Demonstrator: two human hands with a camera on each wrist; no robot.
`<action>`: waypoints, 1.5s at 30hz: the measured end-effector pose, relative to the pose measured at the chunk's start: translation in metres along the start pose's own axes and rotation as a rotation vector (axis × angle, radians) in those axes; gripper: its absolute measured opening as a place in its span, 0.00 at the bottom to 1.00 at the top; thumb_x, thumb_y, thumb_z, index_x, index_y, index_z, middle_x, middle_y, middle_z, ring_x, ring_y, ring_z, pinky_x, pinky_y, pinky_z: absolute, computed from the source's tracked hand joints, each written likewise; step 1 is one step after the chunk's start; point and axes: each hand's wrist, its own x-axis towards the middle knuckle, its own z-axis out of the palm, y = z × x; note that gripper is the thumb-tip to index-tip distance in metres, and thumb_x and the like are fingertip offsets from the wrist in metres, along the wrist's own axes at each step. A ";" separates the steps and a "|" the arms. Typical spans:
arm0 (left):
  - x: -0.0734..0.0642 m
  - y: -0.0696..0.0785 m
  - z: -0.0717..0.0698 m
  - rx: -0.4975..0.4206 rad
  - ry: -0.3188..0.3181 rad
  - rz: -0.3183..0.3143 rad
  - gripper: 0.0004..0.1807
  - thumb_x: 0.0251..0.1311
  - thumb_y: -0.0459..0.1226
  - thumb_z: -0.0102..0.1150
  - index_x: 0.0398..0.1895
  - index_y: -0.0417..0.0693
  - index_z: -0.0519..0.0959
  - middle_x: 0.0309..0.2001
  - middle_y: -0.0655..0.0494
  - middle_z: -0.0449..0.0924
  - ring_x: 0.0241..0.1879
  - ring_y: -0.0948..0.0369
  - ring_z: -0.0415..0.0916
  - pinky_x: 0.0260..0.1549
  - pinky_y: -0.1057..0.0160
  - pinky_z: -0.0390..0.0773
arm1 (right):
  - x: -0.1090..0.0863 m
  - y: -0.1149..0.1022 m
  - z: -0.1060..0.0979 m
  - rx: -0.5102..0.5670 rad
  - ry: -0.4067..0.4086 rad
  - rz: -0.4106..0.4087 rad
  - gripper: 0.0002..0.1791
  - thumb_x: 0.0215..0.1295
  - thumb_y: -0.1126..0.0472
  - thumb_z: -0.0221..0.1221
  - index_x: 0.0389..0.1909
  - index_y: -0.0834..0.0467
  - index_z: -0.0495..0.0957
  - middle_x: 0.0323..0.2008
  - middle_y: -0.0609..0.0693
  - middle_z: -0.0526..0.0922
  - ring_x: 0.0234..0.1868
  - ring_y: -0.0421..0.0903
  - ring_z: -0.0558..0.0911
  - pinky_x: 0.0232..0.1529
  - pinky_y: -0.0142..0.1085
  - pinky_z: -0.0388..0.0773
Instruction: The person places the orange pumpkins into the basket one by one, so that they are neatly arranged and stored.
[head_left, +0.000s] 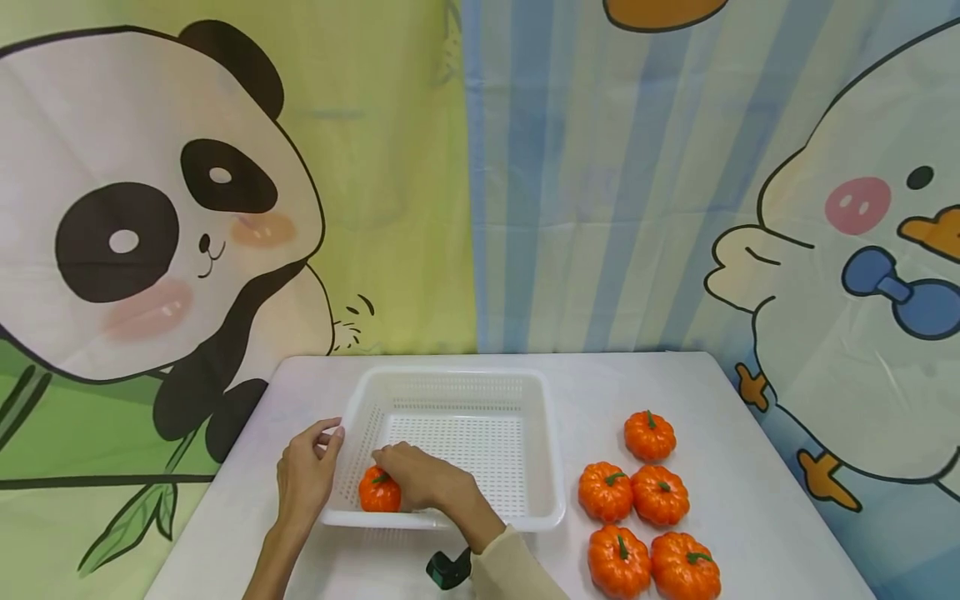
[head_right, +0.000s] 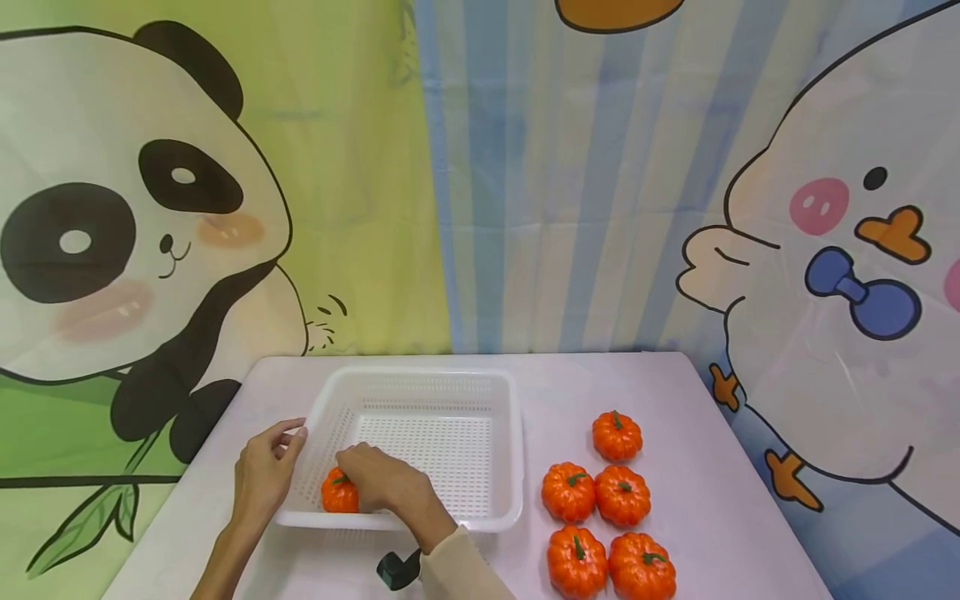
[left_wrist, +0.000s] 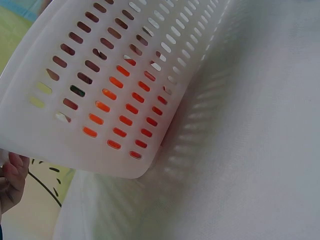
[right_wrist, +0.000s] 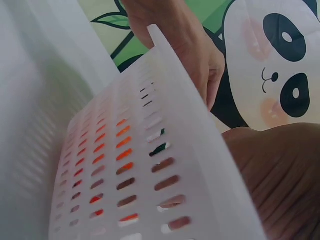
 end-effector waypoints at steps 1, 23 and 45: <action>0.000 0.000 0.000 0.000 -0.002 -0.001 0.17 0.78 0.38 0.63 0.62 0.39 0.86 0.42 0.38 0.92 0.26 0.59 0.77 0.25 0.65 0.71 | -0.001 0.001 -0.001 -0.001 -0.001 0.003 0.39 0.55 0.57 0.84 0.67 0.58 0.79 0.55 0.45 0.87 0.57 0.41 0.82 0.66 0.29 0.77; 0.000 -0.001 -0.001 0.026 0.005 0.002 0.17 0.78 0.38 0.63 0.62 0.38 0.86 0.43 0.36 0.91 0.28 0.58 0.79 0.28 0.64 0.71 | -0.043 0.025 -0.031 0.155 0.193 0.066 0.46 0.55 0.56 0.83 0.76 0.55 0.77 0.71 0.46 0.84 0.66 0.46 0.82 0.72 0.37 0.76; 0.000 -0.004 0.000 0.016 0.009 0.006 0.18 0.78 0.38 0.63 0.63 0.38 0.86 0.42 0.36 0.91 0.27 0.57 0.77 0.26 0.65 0.71 | -0.096 0.057 -0.059 0.286 0.373 0.138 0.45 0.57 0.57 0.82 0.76 0.60 0.76 0.72 0.53 0.83 0.72 0.51 0.83 0.74 0.46 0.78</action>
